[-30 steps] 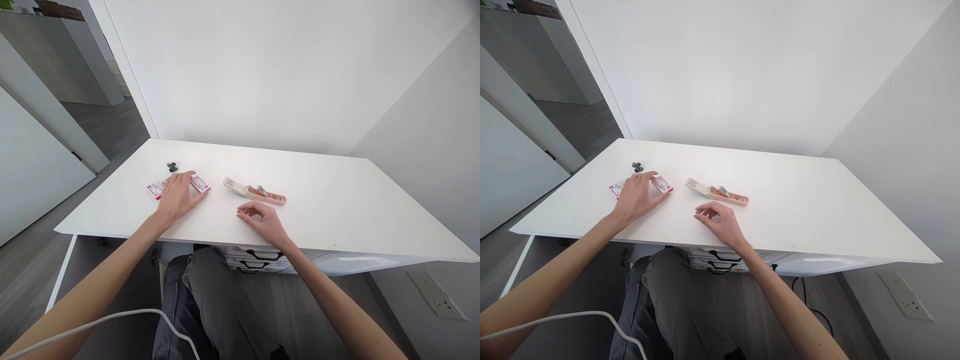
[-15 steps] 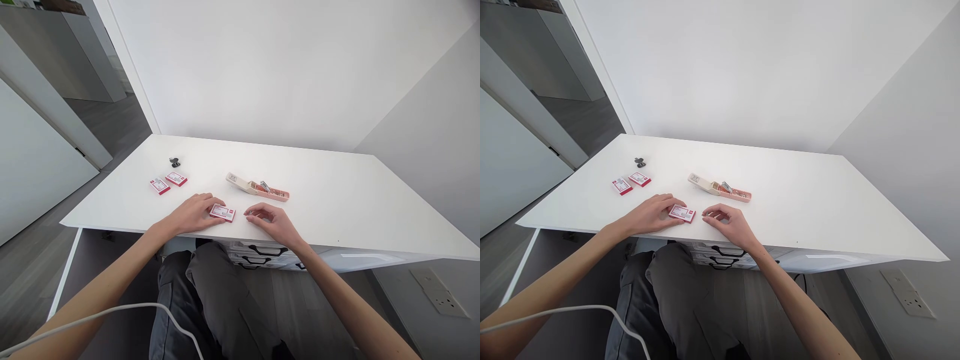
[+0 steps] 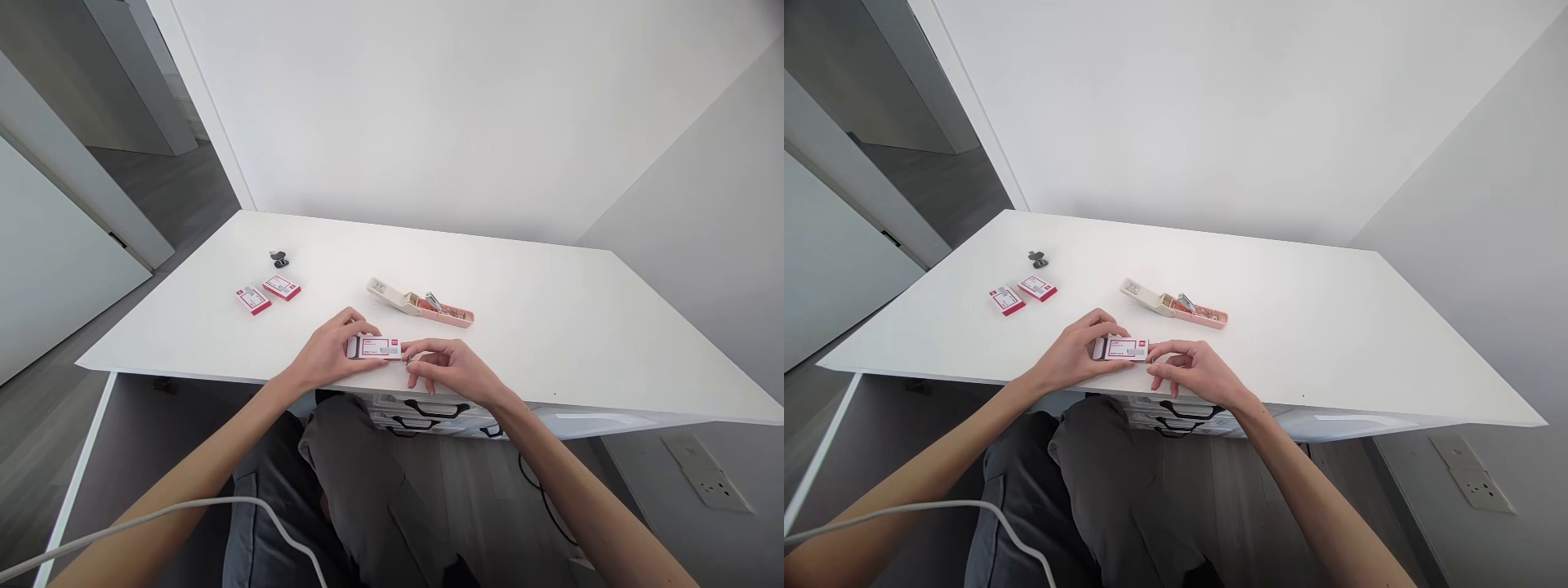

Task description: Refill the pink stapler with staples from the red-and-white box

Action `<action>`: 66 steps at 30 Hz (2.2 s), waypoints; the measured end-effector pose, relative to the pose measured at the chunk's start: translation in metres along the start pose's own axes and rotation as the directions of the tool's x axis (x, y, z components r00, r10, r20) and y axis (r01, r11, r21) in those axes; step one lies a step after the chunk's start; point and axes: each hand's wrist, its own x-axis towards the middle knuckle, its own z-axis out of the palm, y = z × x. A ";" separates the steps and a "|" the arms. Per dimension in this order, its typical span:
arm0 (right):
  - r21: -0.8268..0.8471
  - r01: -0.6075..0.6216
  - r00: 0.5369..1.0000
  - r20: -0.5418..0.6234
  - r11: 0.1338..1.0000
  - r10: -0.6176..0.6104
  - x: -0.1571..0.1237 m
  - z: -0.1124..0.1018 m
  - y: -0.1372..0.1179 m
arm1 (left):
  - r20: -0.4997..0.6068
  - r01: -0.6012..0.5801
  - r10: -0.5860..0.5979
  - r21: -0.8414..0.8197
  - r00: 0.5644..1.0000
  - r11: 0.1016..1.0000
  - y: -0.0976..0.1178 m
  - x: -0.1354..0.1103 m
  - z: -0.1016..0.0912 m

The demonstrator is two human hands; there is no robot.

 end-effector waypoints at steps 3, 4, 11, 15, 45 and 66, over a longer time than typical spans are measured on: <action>-0.019 -0.035 0.999 0.007 0.999 0.035 -0.002 -0.004 -0.003 | 0.011 0.008 -0.008 0.008 1.000 1.000 0.002 0.002 0.003; -0.041 -0.036 0.999 -0.019 0.999 0.035 -0.004 -0.006 -0.005 | 0.017 0.009 -0.010 0.021 1.000 1.000 0.003 0.002 0.004; -0.278 0.014 0.941 -0.321 0.960 -0.107 -0.011 -0.008 -0.020 | -0.045 0.091 -0.085 0.146 0.995 0.985 0.007 -0.002 0.003; -0.338 0.104 0.951 -0.241 0.935 -0.193 -0.003 0.010 -0.025 | -0.061 0.207 -0.201 0.122 0.978 0.971 0.008 -0.009 0.001; -0.848 0.133 0.937 -0.060 0.514 -0.343 0.060 0.050 -0.018 | -0.093 0.214 -0.211 0.029 0.973 0.976 0.003 -0.017 0.001; -0.834 0.124 0.936 -0.082 0.537 -0.343 0.011 0.012 0.010 | -0.066 0.238 -0.236 0.017 0.969 0.971 0.004 -0.013 0.001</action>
